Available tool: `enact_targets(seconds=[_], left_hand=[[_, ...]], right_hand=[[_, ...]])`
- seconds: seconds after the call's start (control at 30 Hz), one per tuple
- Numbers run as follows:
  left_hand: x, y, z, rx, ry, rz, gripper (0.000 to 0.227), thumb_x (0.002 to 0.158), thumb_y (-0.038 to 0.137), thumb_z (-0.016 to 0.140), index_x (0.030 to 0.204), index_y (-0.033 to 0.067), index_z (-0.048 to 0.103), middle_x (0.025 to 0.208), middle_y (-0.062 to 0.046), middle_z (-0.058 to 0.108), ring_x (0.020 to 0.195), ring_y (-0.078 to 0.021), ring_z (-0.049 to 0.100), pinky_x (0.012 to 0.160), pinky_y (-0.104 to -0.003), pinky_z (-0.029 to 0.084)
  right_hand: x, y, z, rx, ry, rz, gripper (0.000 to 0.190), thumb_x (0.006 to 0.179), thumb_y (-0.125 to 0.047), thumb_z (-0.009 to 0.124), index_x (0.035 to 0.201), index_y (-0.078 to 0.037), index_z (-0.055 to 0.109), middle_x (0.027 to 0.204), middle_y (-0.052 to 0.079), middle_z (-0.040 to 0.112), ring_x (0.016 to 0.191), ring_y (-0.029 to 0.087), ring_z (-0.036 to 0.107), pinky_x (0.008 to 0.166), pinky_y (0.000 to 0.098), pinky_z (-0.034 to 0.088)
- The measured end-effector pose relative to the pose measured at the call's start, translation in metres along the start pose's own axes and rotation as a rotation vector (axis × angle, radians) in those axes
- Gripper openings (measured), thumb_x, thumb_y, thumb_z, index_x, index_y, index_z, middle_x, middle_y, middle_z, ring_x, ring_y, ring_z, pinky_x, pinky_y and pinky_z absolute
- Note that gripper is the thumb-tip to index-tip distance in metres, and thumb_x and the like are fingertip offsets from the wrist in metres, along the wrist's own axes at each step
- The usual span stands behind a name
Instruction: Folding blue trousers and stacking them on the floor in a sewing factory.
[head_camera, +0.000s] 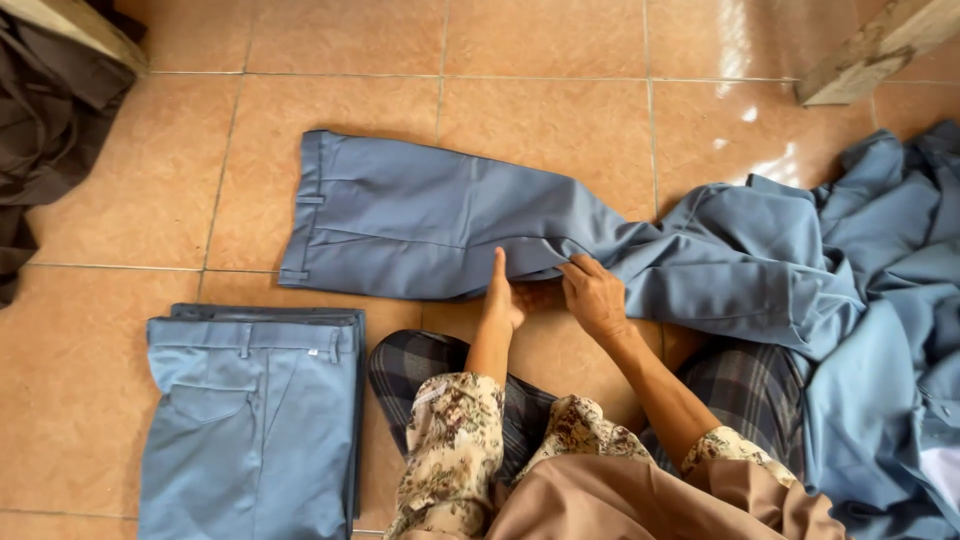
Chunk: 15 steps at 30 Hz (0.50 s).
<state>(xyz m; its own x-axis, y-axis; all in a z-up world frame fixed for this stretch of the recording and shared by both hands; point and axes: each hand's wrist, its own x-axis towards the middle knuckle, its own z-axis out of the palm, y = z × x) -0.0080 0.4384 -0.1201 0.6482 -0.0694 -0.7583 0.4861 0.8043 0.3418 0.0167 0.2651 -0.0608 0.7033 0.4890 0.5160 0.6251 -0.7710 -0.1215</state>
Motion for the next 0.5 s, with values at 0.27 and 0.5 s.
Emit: enact_targets(seconds=[0.27, 0.5], left_hand=[[0.016, 0.08, -0.08, -0.308, 0.378, 0.443, 0.091, 0.099, 0.05, 0.067, 0.159, -0.0004, 0.019, 0.164, -0.033, 0.01, 0.151, -0.0425, 0.011, 0.12, -0.063, 0.006], [-0.106, 0.15, -0.126, -0.418, 0.546, 0.668, 0.095, 0.101, 0.048, 0.063, 0.161, -0.0016, 0.009, 0.164, -0.035, -0.004, 0.152, -0.0445, -0.004, 0.12, -0.062, -0.004]], right_hand=[[-0.027, 0.0, 0.0, 0.092, -0.529, -0.013, 0.054, 0.089, -0.027, 0.071, 0.136, -0.028, 0.047, 0.11, -0.001, 0.065, 0.105, 0.02, 0.063, 0.084, 0.0364, 0.052], [-0.055, 0.008, 0.007, 0.016, -0.677, -0.065, 0.057, 0.086, -0.043, 0.073, 0.138, -0.029, 0.056, 0.124, 0.001, 0.058, 0.113, 0.024, 0.056, 0.084, 0.0415, 0.055]])
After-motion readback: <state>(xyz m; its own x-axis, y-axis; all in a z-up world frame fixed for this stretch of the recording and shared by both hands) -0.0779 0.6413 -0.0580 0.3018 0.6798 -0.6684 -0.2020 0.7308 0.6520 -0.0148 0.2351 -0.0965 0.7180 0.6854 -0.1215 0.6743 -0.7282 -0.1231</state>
